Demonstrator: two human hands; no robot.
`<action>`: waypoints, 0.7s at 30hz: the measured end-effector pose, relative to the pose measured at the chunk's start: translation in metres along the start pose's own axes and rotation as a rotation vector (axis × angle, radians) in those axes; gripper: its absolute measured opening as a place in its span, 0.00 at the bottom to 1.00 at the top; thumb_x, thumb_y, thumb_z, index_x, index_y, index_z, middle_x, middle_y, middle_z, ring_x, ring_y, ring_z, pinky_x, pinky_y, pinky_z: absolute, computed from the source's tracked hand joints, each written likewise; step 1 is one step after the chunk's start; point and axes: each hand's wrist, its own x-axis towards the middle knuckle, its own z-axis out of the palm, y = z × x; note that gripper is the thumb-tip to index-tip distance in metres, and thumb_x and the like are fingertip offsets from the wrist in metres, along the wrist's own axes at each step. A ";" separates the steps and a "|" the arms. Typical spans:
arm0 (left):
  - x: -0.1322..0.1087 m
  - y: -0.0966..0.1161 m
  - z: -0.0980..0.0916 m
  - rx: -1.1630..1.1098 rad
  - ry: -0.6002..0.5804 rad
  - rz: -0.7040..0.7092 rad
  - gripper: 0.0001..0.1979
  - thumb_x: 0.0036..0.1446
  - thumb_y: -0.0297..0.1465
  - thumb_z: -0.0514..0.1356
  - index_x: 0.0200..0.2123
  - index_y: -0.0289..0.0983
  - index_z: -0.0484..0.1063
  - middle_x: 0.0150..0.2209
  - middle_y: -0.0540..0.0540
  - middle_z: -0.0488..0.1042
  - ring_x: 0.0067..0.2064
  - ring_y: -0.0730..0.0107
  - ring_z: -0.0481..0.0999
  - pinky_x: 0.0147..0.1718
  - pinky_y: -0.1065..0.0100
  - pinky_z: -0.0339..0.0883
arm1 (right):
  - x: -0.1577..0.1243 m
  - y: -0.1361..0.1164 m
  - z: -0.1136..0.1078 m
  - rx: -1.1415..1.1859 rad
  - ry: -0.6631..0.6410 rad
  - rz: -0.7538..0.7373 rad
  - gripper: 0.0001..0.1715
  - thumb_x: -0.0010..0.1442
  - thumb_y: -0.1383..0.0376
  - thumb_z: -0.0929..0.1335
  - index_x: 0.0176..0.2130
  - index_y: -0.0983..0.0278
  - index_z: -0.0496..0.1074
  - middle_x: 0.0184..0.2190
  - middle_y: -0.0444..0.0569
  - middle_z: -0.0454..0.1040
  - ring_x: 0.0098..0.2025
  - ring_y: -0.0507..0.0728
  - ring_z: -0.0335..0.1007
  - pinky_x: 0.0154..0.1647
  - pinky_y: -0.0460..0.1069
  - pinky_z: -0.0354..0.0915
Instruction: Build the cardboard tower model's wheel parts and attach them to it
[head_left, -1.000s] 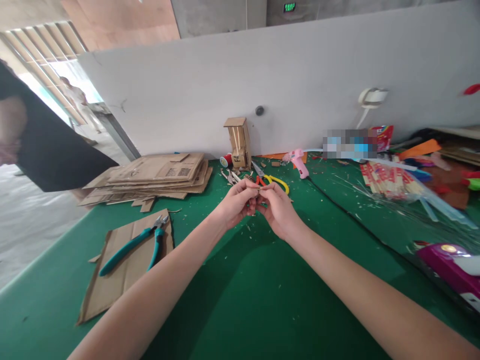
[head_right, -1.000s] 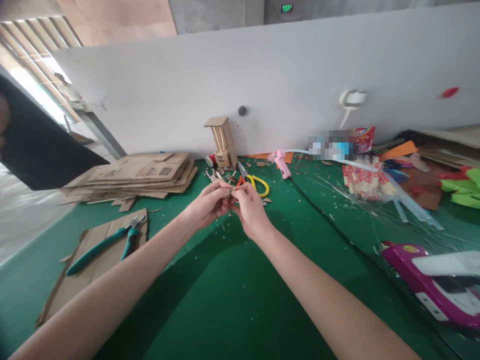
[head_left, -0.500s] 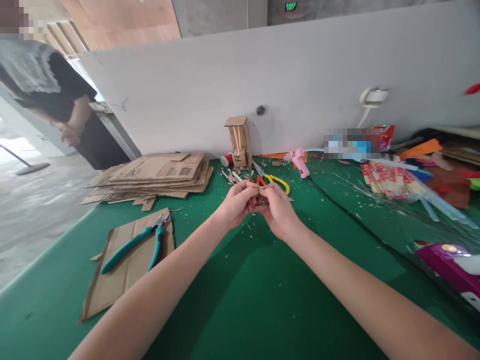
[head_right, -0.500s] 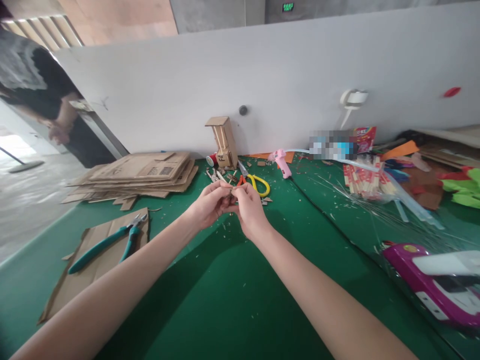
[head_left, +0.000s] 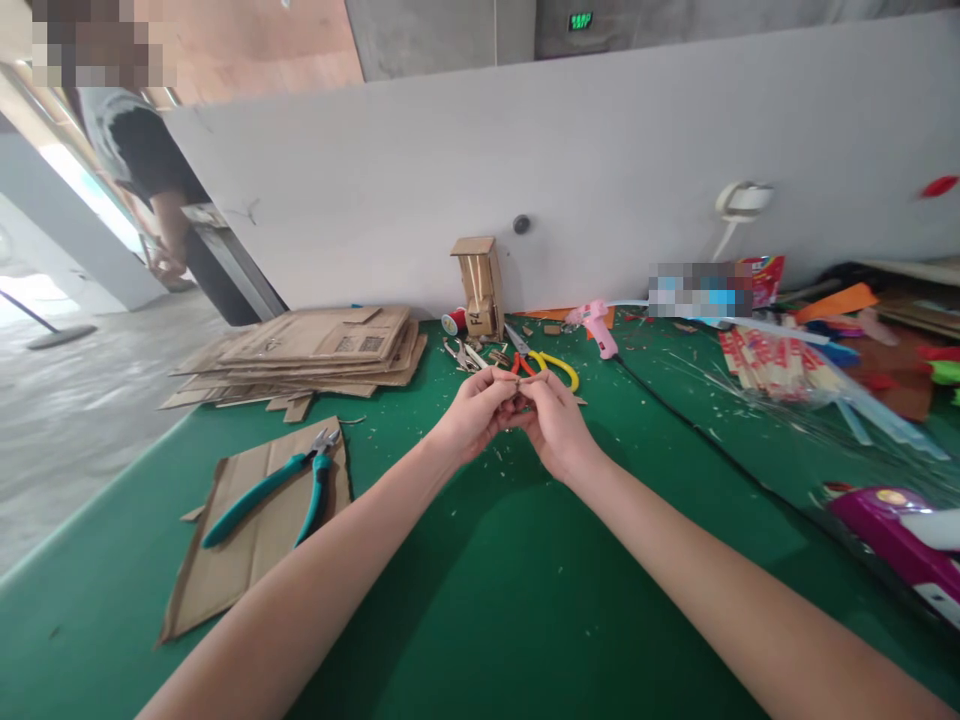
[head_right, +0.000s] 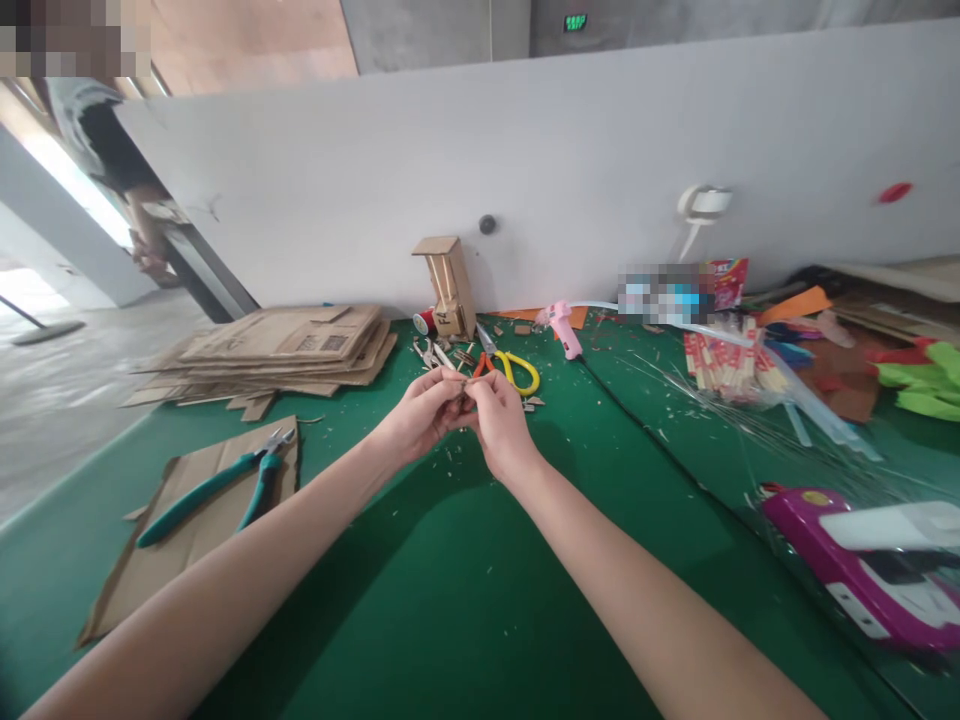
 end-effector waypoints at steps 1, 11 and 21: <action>-0.001 0.000 -0.001 -0.005 0.000 -0.002 0.06 0.47 0.27 0.61 0.30 0.35 0.65 0.17 0.55 0.63 0.21 0.81 0.63 0.26 0.71 0.72 | 0.000 0.001 0.000 0.000 -0.001 0.001 0.07 0.47 0.67 0.66 0.24 0.61 0.60 0.18 0.38 0.65 0.24 0.51 0.66 0.21 0.46 0.62; -0.004 0.000 -0.004 -0.016 -0.034 0.001 0.08 0.49 0.29 0.62 0.32 0.35 0.65 0.18 0.56 0.63 0.22 0.81 0.64 0.32 0.66 0.73 | 0.002 0.003 0.000 -0.011 -0.004 -0.010 0.07 0.47 0.67 0.66 0.25 0.61 0.60 0.18 0.37 0.65 0.24 0.51 0.65 0.23 0.46 0.62; -0.005 -0.013 -0.008 0.071 0.010 -0.025 0.10 0.47 0.30 0.63 0.29 0.36 0.62 0.18 0.58 0.63 0.20 0.82 0.62 0.28 0.68 0.72 | -0.001 0.013 -0.005 -0.112 0.034 0.037 0.09 0.47 0.66 0.66 0.25 0.60 0.58 0.21 0.37 0.64 0.23 0.51 0.63 0.20 0.46 0.62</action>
